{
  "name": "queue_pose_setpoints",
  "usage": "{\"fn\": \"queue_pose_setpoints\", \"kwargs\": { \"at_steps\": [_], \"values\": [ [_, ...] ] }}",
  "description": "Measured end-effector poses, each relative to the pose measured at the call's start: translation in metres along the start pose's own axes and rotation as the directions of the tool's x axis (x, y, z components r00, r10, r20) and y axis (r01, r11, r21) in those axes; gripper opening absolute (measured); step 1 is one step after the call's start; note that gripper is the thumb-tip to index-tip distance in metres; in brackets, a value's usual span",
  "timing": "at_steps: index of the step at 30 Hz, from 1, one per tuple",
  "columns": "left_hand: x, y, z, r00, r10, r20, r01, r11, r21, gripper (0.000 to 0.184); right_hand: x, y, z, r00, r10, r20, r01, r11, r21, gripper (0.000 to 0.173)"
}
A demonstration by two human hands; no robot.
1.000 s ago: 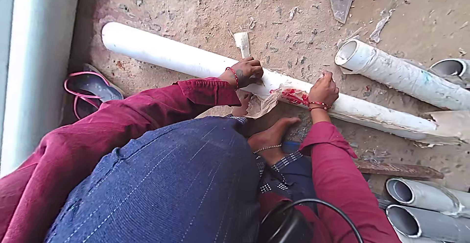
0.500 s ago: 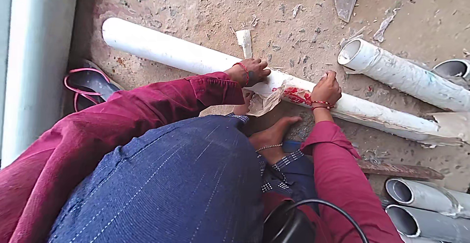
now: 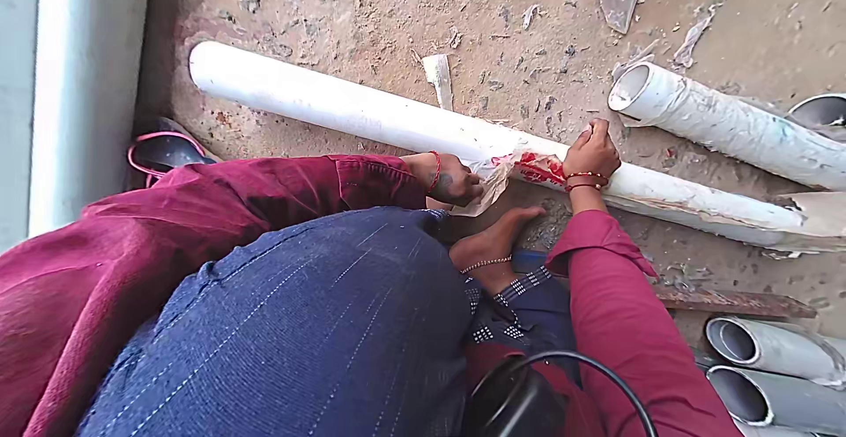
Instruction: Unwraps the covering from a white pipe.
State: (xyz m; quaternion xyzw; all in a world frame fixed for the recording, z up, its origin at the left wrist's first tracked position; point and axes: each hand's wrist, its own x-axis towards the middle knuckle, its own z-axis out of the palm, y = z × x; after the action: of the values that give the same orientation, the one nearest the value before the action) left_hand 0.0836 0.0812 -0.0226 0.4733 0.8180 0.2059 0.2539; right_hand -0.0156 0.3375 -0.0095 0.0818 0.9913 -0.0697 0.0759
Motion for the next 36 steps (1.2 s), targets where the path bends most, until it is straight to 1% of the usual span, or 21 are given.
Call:
{"fn": "queue_pose_setpoints", "kwargs": {
  "at_steps": [1,2,3,4,5,6,7,8,9,11,13,14,15,16,17,18,19,23,25,27,36],
  "values": [
    [-0.002,0.005,-0.003,0.987,0.035,-0.16,-0.036,0.999,-0.005,0.028,0.001,-0.001,0.0,1.0,-0.004,-0.005,0.004,1.0,-0.004,0.04],
    [-0.004,0.012,-0.011,0.946,0.006,-0.325,-0.019,0.999,-0.034,0.027,0.003,-0.002,0.0,1.0,-0.012,-0.01,0.012,1.0,-0.008,0.04],
    [-0.005,0.02,-0.022,0.863,-0.075,-0.5,0.038,0.996,-0.084,0.028,0.005,-0.003,0.001,1.0,-0.021,-0.013,0.021,1.0,-0.007,0.04],
    [-0.003,0.024,-0.032,0.77,-0.205,-0.604,0.135,0.978,-0.16,0.035,0.006,-0.004,0.001,0.999,-0.033,-0.016,0.033,0.999,-0.01,0.04],
    [0.0,0.025,-0.043,0.721,-0.357,-0.595,0.246,0.933,-0.262,0.047,0.008,-0.006,0.0,0.999,-0.04,-0.016,0.04,0.999,-0.018,0.04],
    [0.004,0.027,-0.053,0.722,-0.501,-0.478,0.366,0.862,-0.35,0.063,0.01,-0.008,-0.001,0.999,-0.044,-0.009,0.044,0.998,-0.036,0.039],
    [0.011,0.03,-0.06,0.734,-0.613,-0.293,0.488,0.776,-0.4,0.078,0.011,-0.009,-0.001,0.998,-0.055,0.001,0.055,0.997,-0.058,0.039],
    [0.019,0.034,-0.062,0.733,-0.671,-0.107,0.584,0.703,-0.407,0.082,0.011,-0.008,-0.001,0.997,-0.075,0.003,0.075,0.994,-0.077,0.038],
    [0.027,0.037,-0.062,0.727,-0.686,0.027,0.641,0.664,-0.385,0.076,0.009,-0.008,-0.002,0.994,-0.105,-0.013,0.104,0.992,-0.078,0.038],
    [0.037,0.039,-0.061,0.735,-0.658,0.164,0.672,0.674,-0.306,0.048,-0.003,-0.004,-0.003,0.974,-0.193,-0.116,0.191,0.981,-0.029,0.035],
    [0.04,0.039,-0.057,0.781,-0.591,0.204,0.62,0.773,-0.136,0.037,-0.027,-0.001,-0.007,0.966,-0.219,-0.14,0.233,0.968,0.091,0.034],
    [0.038,0.038,-0.05,0.822,-0.547,0.157,0.559,0.828,-0.04,0.033,-0.04,-0.001,-0.01,0.969,-0.228,-0.096,0.24,0.96,0.144,0.035],
    [0.035,0.035,-0.035,0.873,-0.487,0.025,0.485,0.873,0.054,0.03,-0.052,-0.001,-0.01,0.966,-0.251,-0.066,0.259,0.949,0.179,0.034],
    [0.035,0.028,-0.012,0.9,-0.395,-0.184,0.421,0.898,0.131,0.026,-0.061,0.001,-0.009,0.955,-0.292,-0.058,0.297,0.934,0.196,0.033],
    [0.035,0.023,0.002,0.892,-0.309,-0.329,0.38,0.908,0.178,0.025,-0.069,0.002,-0.007,0.933,-0.354,-0.066,0.359,0.912,0.198,0.031],
    [0.034,0.023,0.004,0.875,-0.254,-0.413,0.36,0.911,0.202,0.023,-0.073,0.003,-0.005,0.904,-0.421,-0.078,0.428,0.883,0.191,0.028],
    [0.031,0.028,-0.001,0.868,-0.24,-0.434,0.351,0.916,0.196,0.023,-0.075,0.003,-0.006,0.869,-0.487,-0.087,0.494,0.851,0.178,0.026],
    [0.027,0.04,-0.012,0.917,-0.32,-0.238,0.345,0.936,0.073,0.033,-0.074,0.0,-0.013,0.709,-0.696,-0.112,0.704,0.706,0.072,0.02],
    [0.027,0.039,-0.008,0.924,-0.303,-0.233,0.328,0.942,0.073,0.034,-0.073,0.002,-0.016,0.656,-0.749,-0.094,0.755,0.654,0.053,0.019],
    [0.028,0.037,-0.004,0.922,-0.286,-0.261,0.315,0.946,0.073,0.031,-0.073,0.005,-0.018,0.623,-0.78,-0.058,0.782,0.622,0.047,0.019],
    [0.028,0.033,-0.003,0.929,-0.274,-0.25,0.296,0.954,0.054,0.029,-0.07,0.012,-0.032,0.53,-0.845,0.07,0.846,0.52,-0.122,0.011]
  ]
}}
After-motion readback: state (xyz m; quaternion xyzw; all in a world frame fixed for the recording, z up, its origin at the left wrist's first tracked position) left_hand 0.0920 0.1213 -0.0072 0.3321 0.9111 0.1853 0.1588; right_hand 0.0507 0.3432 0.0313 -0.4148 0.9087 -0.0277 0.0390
